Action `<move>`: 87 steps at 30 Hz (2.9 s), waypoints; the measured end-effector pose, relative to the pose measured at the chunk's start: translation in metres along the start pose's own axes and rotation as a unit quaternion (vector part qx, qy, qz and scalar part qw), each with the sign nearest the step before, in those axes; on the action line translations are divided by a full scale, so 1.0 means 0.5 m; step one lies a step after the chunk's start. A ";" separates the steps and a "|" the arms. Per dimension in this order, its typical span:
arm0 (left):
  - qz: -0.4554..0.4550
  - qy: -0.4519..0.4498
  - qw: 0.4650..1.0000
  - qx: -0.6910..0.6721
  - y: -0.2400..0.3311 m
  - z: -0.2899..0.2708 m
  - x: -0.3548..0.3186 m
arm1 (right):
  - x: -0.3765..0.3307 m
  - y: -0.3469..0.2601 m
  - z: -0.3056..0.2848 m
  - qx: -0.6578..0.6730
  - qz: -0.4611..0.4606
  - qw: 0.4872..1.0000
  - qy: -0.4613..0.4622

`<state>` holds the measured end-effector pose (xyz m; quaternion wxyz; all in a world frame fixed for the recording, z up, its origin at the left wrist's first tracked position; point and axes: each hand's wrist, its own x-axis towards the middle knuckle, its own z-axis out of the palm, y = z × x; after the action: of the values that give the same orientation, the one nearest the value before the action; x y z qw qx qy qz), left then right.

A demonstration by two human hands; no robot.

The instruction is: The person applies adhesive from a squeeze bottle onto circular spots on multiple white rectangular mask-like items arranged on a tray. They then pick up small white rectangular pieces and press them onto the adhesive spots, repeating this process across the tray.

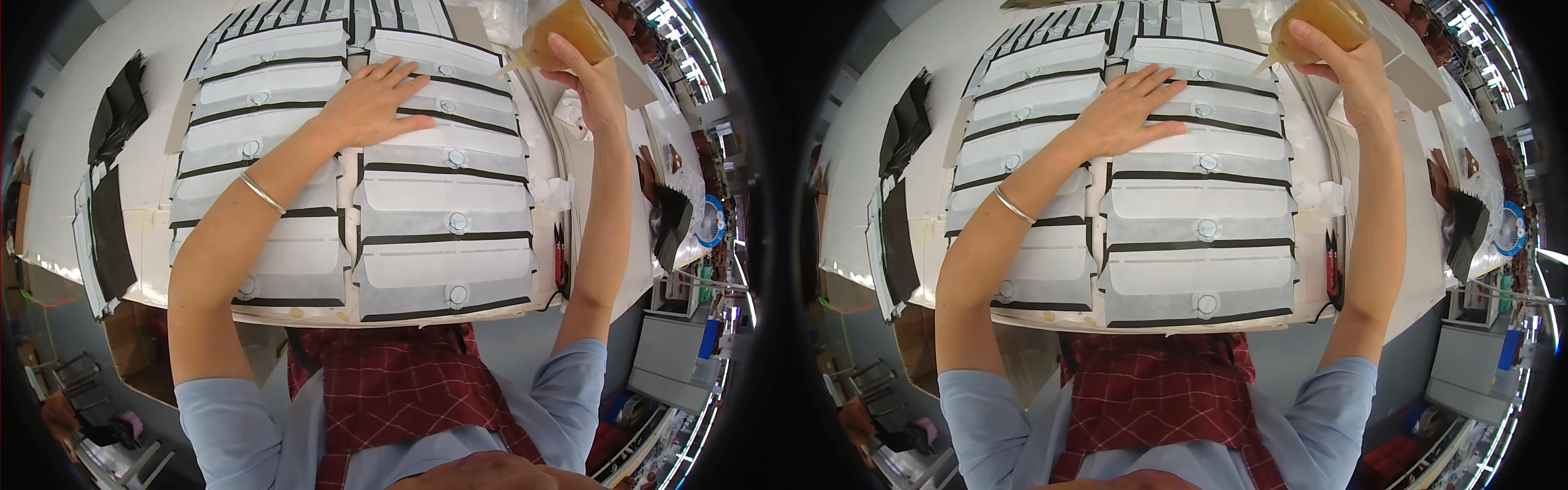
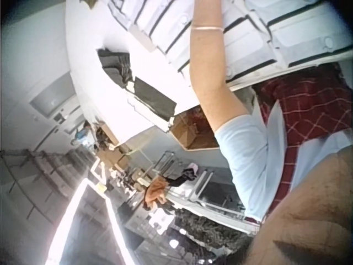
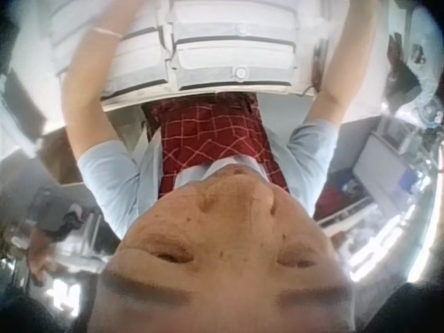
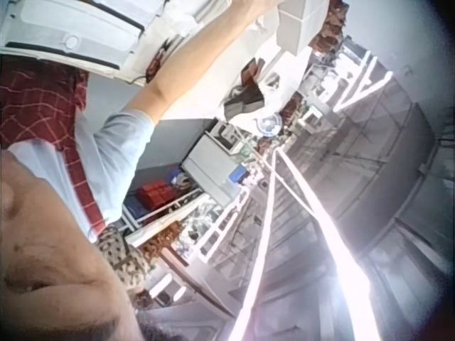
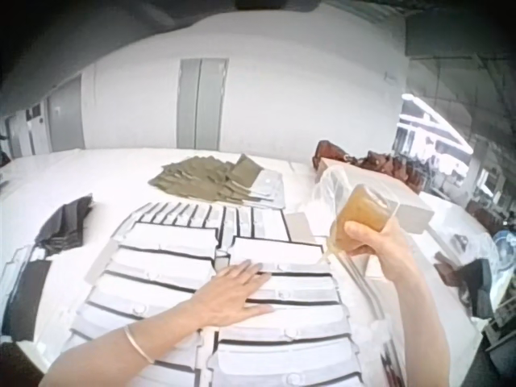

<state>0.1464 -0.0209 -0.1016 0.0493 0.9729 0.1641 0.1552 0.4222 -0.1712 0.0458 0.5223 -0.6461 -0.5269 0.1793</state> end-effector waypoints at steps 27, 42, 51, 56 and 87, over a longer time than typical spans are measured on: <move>0.010 0.028 1.000 -0.008 -0.003 0.008 -0.002 | 0.004 -0.042 -0.013 -0.078 0.023 0.997 -0.006; 0.002 0.013 1.000 -0.001 -0.001 0.007 -0.002 | -0.020 -0.040 0.018 -0.007 -0.059 0.997 0.040; -0.001 0.005 1.000 0.008 -0.001 0.004 -0.001 | -0.031 0.036 0.101 0.027 -0.094 0.993 0.064; 0.003 0.008 1.000 0.002 -0.001 0.004 0.001 | -0.011 0.090 0.134 0.087 -0.108 0.988 0.065; 0.009 0.023 1.000 0.011 -0.002 0.010 0.001 | 0.009 0.099 0.176 0.063 -0.104 0.988 0.093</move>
<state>0.1480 -0.0199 -0.1065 0.0331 0.9710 0.1584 0.1762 0.3795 -0.1194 -0.0301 0.6242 -0.5677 -0.5280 0.0963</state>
